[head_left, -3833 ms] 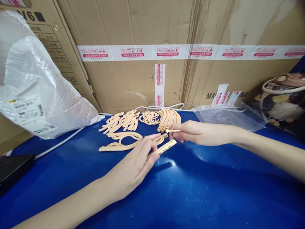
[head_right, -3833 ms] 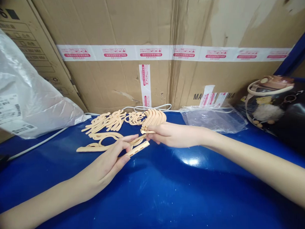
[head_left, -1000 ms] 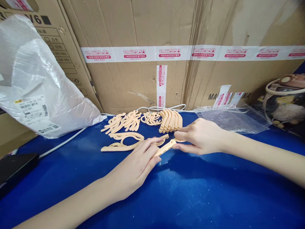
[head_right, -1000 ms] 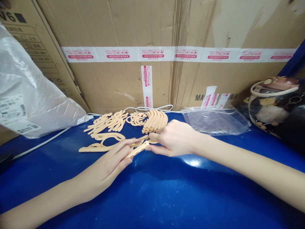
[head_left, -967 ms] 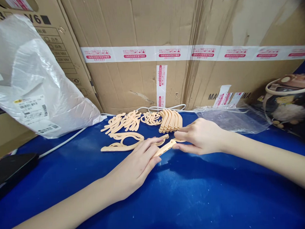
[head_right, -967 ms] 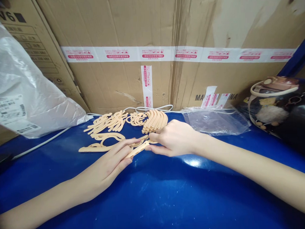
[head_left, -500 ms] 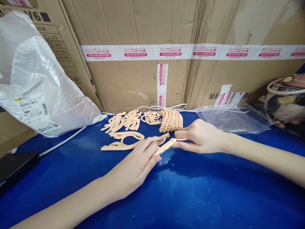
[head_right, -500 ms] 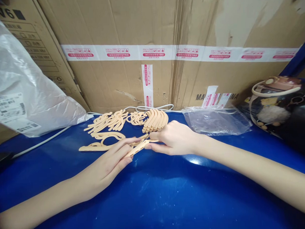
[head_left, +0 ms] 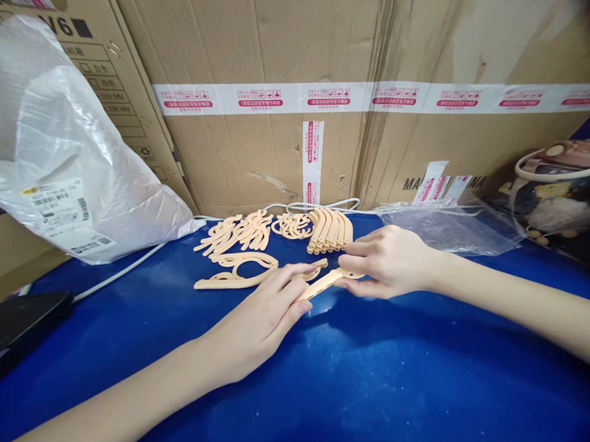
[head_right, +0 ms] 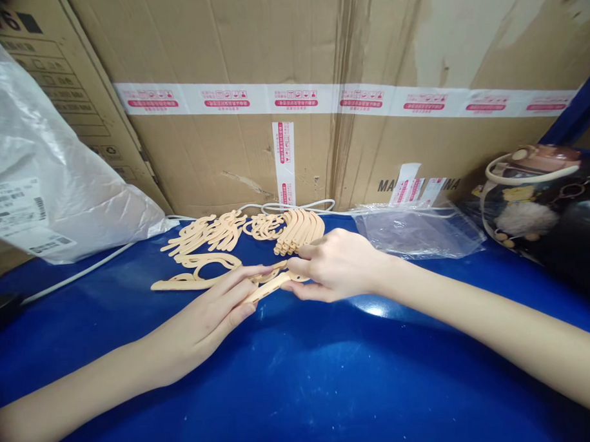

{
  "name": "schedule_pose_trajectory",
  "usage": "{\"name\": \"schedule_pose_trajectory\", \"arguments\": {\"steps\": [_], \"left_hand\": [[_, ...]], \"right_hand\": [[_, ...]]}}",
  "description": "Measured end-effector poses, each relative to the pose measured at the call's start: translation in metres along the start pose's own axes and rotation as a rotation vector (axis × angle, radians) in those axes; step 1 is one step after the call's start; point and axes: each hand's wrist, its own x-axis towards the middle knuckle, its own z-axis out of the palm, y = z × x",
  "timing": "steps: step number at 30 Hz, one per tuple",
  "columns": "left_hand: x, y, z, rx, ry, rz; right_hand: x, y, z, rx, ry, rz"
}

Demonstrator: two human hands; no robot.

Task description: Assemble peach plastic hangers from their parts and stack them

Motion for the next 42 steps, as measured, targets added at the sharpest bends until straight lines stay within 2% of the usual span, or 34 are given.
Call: {"name": "schedule_pose_trajectory", "arguments": {"steps": [4, 7, 11, 13, 15, 18, 24, 26, 28, 31, 36, 42], "left_hand": [[0.0, 0.002, -0.001, 0.008, -0.027, -0.008], [0.0, 0.002, -0.001, -0.058, 0.01, -0.032], [0.001, 0.001, 0.0, -0.154, 0.105, -0.078], [0.001, 0.001, 0.002, -0.163, 0.123, -0.093], [0.001, 0.0, 0.005, -0.167, 0.124, -0.104], [0.0, -0.003, 0.008, -0.155, 0.116, -0.082], [0.0, -0.008, 0.01, -0.063, 0.164, -0.069], [0.0, -0.007, 0.009, -0.033, 0.169, -0.081], [0.0, -0.004, 0.008, -0.016, 0.171, -0.089], [0.0, -0.001, 0.007, -0.004, 0.177, -0.079], [0.002, -0.003, 0.008, -0.002, 0.181, -0.075], [0.002, -0.005, 0.008, 0.01, 0.169, -0.07]], "right_hand": [[0.002, 0.001, -0.005, 0.219, -0.119, 0.12], [0.004, 0.002, -0.012, 0.503, -0.222, 0.171], [0.005, 0.001, -0.022, 0.984, -0.385, 0.158], [0.006, -0.003, -0.027, 1.112, -0.427, 0.094], [0.008, -0.008, -0.033, 1.11, -0.412, 0.003], [0.009, -0.016, -0.043, 0.961, -0.375, -0.089], [-0.002, -0.036, -0.058, 0.605, -0.373, 0.026], [-0.004, -0.043, -0.062, 0.547, -0.414, 0.001], [-0.002, -0.05, -0.066, 0.561, -0.447, -0.039], [0.003, -0.057, -0.065, 0.633, -0.407, -0.032], [0.005, -0.058, -0.053, 0.583, -0.365, -0.053], [0.006, -0.046, -0.05, 0.713, -0.385, 0.112]]}}
